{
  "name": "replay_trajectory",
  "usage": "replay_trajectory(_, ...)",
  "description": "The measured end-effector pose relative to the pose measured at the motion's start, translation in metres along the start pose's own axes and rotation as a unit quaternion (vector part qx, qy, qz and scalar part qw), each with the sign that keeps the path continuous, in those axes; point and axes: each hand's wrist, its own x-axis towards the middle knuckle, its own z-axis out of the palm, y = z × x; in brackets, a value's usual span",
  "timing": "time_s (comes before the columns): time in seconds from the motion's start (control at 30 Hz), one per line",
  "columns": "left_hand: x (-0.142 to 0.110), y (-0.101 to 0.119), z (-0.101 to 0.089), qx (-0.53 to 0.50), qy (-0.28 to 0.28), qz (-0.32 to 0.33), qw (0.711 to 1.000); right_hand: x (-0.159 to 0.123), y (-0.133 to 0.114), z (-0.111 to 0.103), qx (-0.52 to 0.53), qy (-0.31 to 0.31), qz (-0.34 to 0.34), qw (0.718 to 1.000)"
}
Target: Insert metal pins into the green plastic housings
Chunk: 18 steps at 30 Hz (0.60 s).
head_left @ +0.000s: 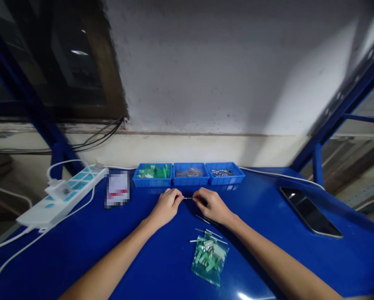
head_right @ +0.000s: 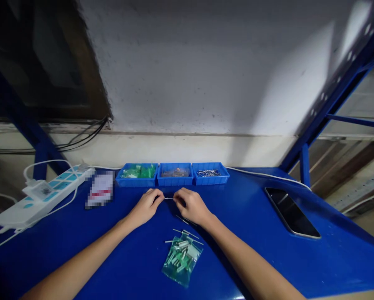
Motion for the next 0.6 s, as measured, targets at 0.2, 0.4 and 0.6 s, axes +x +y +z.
replay_trajectory(0.2,-0.004,0.009,-0.002,-0.001,-0.001,0.002,1.0,-0.004,-0.001,0.003,-0.083,-0.019,0.011,0.996)
replay_trajectory(0.4,-0.009,0.019,-0.007,0.0,0.017,0.055,0.998,-0.012,-0.009,0.007,-0.012,0.011,0.073,0.997)
replay_trajectory(0.6,-0.009,0.021,-0.01,0.033,0.044,0.056,0.997,-0.014,-0.019,0.004,0.102,0.004,0.096,0.99)
